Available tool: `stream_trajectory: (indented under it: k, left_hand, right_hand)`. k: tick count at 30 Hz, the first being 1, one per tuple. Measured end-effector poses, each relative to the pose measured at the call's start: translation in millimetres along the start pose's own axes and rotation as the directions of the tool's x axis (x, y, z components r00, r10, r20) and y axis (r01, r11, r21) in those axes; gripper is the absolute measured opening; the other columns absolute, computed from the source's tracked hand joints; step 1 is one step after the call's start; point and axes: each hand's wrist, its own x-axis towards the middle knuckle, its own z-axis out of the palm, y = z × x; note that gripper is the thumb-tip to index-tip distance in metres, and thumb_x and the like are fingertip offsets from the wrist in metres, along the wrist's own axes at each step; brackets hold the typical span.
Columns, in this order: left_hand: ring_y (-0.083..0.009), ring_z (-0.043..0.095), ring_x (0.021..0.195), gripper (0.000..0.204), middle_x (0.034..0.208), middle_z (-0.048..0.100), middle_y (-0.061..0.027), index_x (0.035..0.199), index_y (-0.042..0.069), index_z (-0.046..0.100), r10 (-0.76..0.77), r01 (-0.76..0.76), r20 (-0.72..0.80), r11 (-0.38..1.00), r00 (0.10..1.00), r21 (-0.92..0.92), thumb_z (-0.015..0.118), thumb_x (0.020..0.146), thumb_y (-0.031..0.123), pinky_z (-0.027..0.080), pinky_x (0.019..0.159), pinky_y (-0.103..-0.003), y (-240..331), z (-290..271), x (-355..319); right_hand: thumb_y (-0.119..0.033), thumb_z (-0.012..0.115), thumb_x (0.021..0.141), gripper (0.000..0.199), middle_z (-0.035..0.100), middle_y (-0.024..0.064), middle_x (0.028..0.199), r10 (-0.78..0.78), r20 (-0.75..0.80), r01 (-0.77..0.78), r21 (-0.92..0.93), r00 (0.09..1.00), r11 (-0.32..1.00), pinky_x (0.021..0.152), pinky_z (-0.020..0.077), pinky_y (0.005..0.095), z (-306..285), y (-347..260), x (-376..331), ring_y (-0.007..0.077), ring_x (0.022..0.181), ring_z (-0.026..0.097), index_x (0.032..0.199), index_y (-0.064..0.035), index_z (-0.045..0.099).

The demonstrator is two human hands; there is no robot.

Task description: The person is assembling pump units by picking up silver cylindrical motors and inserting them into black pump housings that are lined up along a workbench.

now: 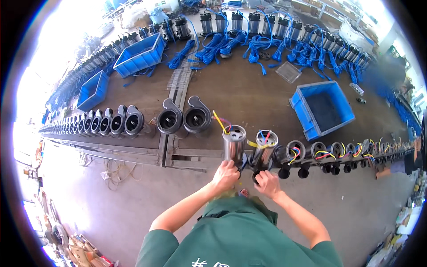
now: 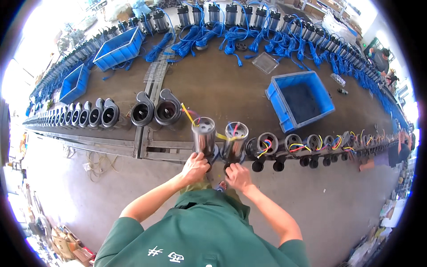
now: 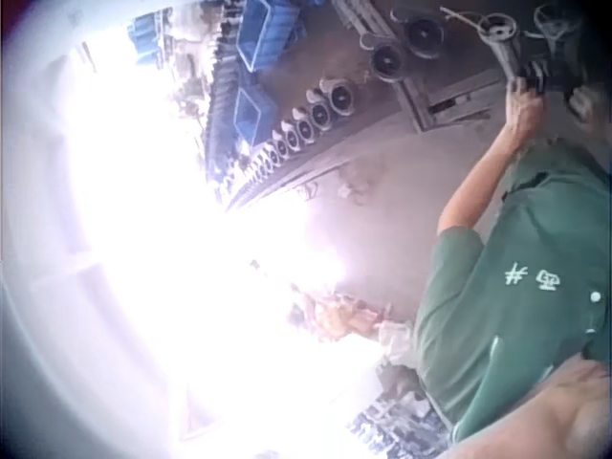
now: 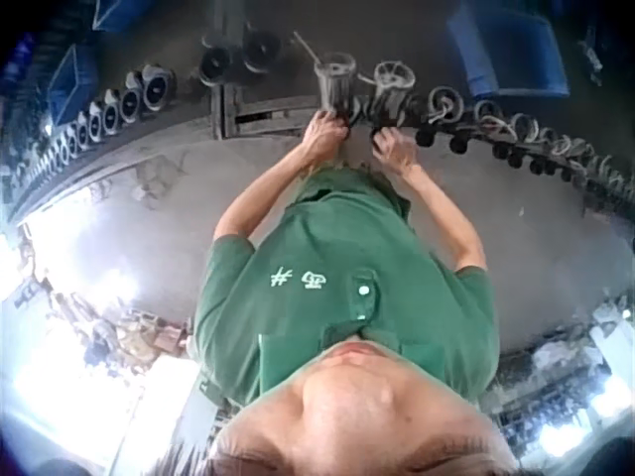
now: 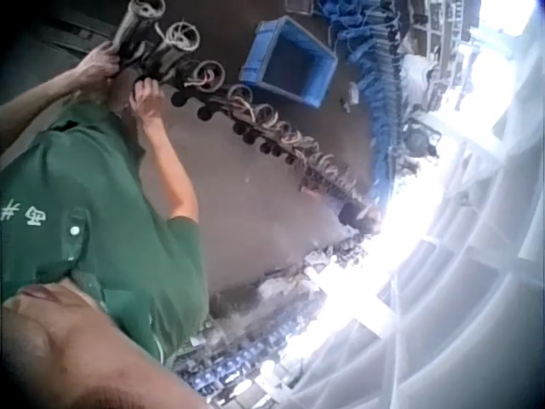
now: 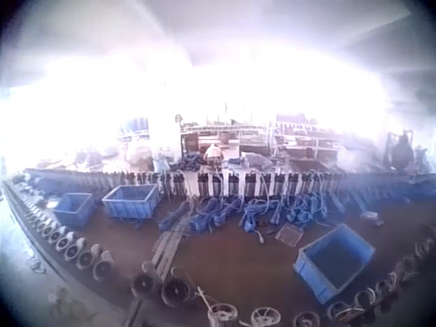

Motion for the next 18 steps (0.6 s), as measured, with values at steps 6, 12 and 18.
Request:
stream_trajectory:
  k: [6, 12, 18]
  left_hand:
    - [-0.036, 0.062, 0.097, 0.046, 0.09, 0.07, -0.0183, 0.081, 0.002, 0.071, -0.413, 0.406, -0.058, 0.908, 0.909, -0.106, 0.075, 0.077, 0.047, 0.047, 0.089, -0.049, -50, -62, 80]
    - [-0.0363, 0.073, 0.085, 0.051, 0.082, 0.074, -0.0223, 0.077, 0.003, 0.078, -0.737, 0.723, 0.006, 0.662, 0.676, -0.195, 0.067, 0.085, 0.052, 0.055, 0.084, -0.043, -108, -96, 168]
    - [-0.0401, 0.07, 0.109, 0.044, 0.107, 0.075, -0.0235, 0.1, 0.002, 0.079, -0.789, 0.796, 0.151, 0.553, 0.595, -0.247, 0.058, 0.09, 0.04, 0.051, 0.097, -0.046, -182, -76, 241]
  right_hand:
    - [-0.035, 0.078, 0.077, 0.03, 0.067, 0.0106, 0.077, 0.274, -0.137, -0.272, 0.033, 0.952, 0.962, 0.064, 0.0561, 0.0439, -62, 7, 103, 0.0314, 0.073, 0.068, 0.077, -0.0081, 0.065]
    - [-0.043, 0.063, 0.081, 0.041, 0.073, 0.0201, 0.077, 0.456, 0.123, -0.438, -0.151, 0.881, 0.886, 0.074, 0.06, 0.0445, -107, 49, 225, 0.0351, 0.077, 0.075, 0.076, -0.0051, 0.078]
    - [-0.05, 0.05, 0.094, 0.055, 0.075, 0.0203, 0.107, 0.572, 0.305, -0.546, -0.173, 0.761, 0.819, 0.09, 0.0574, 0.0445, -77, 135, 327, 0.0355, 0.105, 0.072, 0.105, -0.0051, 0.079]
